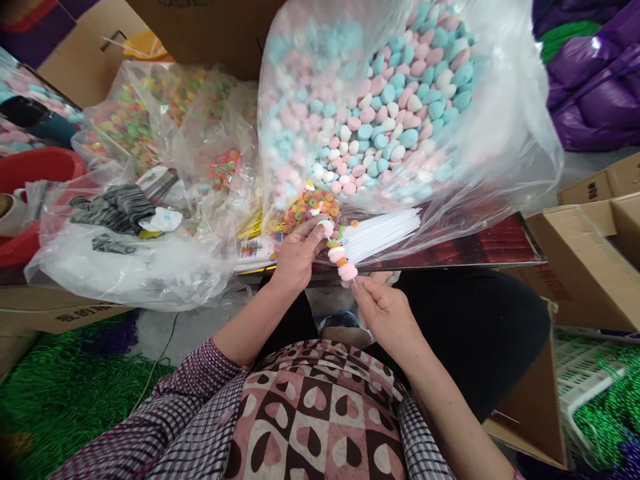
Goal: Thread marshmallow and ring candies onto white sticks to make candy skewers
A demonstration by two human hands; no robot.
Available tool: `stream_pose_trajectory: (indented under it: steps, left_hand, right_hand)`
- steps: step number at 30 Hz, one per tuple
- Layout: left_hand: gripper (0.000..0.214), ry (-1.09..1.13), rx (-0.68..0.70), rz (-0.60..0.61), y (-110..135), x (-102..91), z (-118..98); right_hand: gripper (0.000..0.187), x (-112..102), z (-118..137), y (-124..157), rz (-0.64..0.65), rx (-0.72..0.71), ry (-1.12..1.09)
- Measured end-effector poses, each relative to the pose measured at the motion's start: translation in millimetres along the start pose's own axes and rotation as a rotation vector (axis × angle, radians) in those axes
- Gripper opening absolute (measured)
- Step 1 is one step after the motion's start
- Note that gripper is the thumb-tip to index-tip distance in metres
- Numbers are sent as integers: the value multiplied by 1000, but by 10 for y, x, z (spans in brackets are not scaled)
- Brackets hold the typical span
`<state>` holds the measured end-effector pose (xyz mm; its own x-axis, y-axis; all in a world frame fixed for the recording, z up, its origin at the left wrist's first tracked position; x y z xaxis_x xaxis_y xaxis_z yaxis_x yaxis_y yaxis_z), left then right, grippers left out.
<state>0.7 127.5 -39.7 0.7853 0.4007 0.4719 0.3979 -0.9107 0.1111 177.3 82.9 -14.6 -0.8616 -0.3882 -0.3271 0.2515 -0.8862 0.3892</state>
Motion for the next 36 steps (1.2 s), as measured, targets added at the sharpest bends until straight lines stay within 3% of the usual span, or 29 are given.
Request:
stream_pose_trajectory:
  steps: [9,19,27,32,36]
  left_hand:
    - [18,-439,315,44,119,-15,-301]
    - [17,-484,375,75,217,60,-371]
    - [18,-432,344,47,228,50,-344]
    - [21,-379,301,63,214,42,-260]
    - [33,-105,133,103,190,100,-141]
  right_hand:
    - [41,97,-8,51,-8,92,-199]
    - [32,94,173,103,-81,68,-295]
    - [31,185,338,103,-80,8,-193]
    - [33,230,186,-7,-84,-13,-177]
    - [35,276,10,-95,-40,21,-233]
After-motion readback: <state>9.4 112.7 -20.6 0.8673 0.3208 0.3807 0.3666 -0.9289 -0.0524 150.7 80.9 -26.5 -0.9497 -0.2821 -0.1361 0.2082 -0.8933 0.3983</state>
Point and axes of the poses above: each hand's wrist, its own y-axis away from the middle knuckle, its own x-axis out of the palm, z = x × y, the point moved 10 cm from there along -y, towards the middle knuckle, and after that the axes turned 8 degrees about x, right-handed, at the moved point
